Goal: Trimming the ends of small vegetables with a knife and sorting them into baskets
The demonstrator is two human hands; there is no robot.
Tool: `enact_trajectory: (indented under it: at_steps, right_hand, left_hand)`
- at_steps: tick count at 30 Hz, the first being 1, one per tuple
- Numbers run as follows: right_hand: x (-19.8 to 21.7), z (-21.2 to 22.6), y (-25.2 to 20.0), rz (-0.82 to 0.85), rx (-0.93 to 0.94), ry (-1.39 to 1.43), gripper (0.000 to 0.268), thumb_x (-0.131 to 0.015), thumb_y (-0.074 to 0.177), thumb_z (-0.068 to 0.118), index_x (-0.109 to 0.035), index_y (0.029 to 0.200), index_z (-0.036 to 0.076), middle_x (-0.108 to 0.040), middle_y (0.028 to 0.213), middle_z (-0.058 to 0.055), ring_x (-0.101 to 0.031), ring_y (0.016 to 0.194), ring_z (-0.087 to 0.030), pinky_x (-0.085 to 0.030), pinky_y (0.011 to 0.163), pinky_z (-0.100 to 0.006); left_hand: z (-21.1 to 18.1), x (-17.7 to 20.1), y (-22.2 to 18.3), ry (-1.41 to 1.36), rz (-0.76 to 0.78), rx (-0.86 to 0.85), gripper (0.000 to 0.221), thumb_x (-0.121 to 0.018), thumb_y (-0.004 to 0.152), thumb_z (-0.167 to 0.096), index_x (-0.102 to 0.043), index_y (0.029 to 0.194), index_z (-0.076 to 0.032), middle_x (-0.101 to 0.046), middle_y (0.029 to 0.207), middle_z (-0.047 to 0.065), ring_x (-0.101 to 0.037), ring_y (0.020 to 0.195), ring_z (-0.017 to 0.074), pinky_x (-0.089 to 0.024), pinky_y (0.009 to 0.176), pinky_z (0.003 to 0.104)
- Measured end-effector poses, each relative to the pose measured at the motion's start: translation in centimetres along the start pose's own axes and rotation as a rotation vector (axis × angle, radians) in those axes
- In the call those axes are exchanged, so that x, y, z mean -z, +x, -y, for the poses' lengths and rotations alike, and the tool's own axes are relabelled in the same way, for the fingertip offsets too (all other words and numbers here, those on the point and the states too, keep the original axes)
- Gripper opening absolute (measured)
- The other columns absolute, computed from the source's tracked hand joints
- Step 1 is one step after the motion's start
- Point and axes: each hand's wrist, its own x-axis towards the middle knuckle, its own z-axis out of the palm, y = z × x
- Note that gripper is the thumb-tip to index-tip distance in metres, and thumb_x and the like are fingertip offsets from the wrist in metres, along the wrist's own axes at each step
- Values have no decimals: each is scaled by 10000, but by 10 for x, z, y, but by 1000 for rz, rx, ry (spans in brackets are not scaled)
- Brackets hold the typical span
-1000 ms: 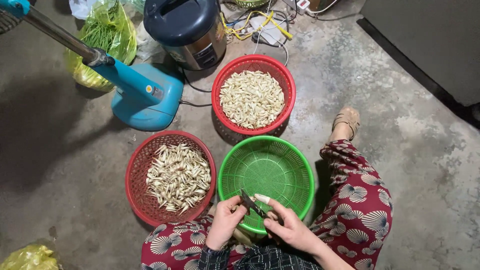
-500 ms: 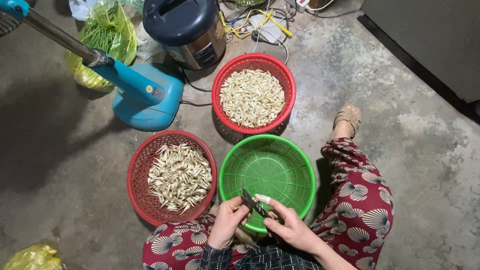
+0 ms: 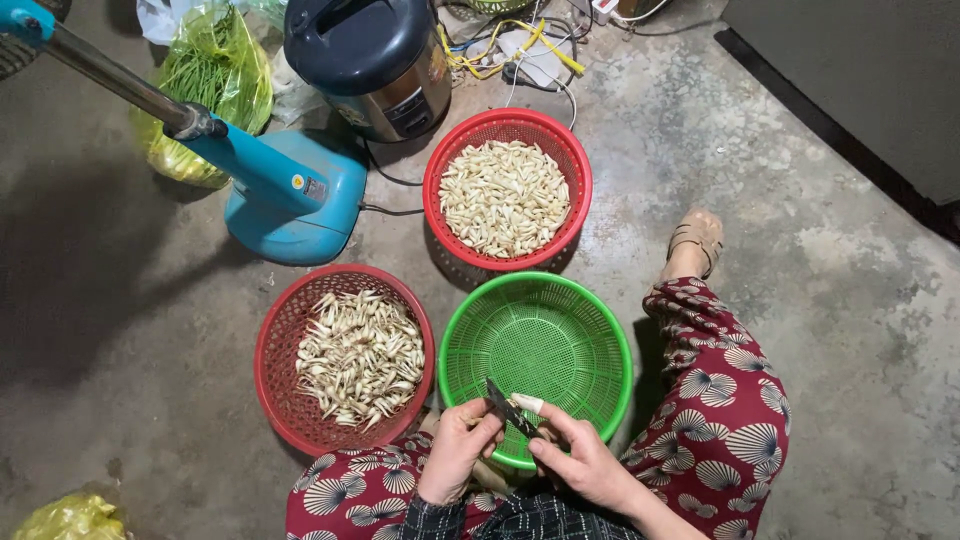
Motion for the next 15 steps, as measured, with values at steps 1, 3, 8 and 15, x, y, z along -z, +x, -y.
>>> enact_trajectory:
  at_steps: [1,3,8,15]
  right_hand:
    - [0,0,0,-3,-3,1,568,-615,924,108,-556,1489,100,-642,667,-5,-559,563,-103,-422,526,-239]
    - [0,0,1,-6,-6,2,563,-611,920,117,-561,1480,97,-687,685,-20,-583,574,-109,-447,532,-239]
    - [1,-3,1,-19,16,8,547,-614,920,98,-585,1466,77,-644,630,1,-551,531,-97,-408,498,-227]
    - [4,1,0,44,-82,80,558,-606,947,125,-544,1502,110,-608,618,4,-521,481,-97,-381,449,-226]
  left_hand:
    - [-1,-1,0,18,-6,-7,144,-672,933,-16,-763,985,83,-638,656,61,-488,525,90,-380,473,204]
    - [-5,-3,-1,36,-11,-12,144,-681,935,-25,-772,977,77,-634,643,52,-481,513,86,-368,464,203]
    - [-14,-7,-4,88,-20,-1,196,-707,927,-72,-795,1042,60,-636,626,41,-479,495,81,-360,442,205]
    - [-14,-4,-5,128,-9,-17,151,-693,923,-37,-788,984,63,-631,633,45,-473,503,82,-350,454,207]
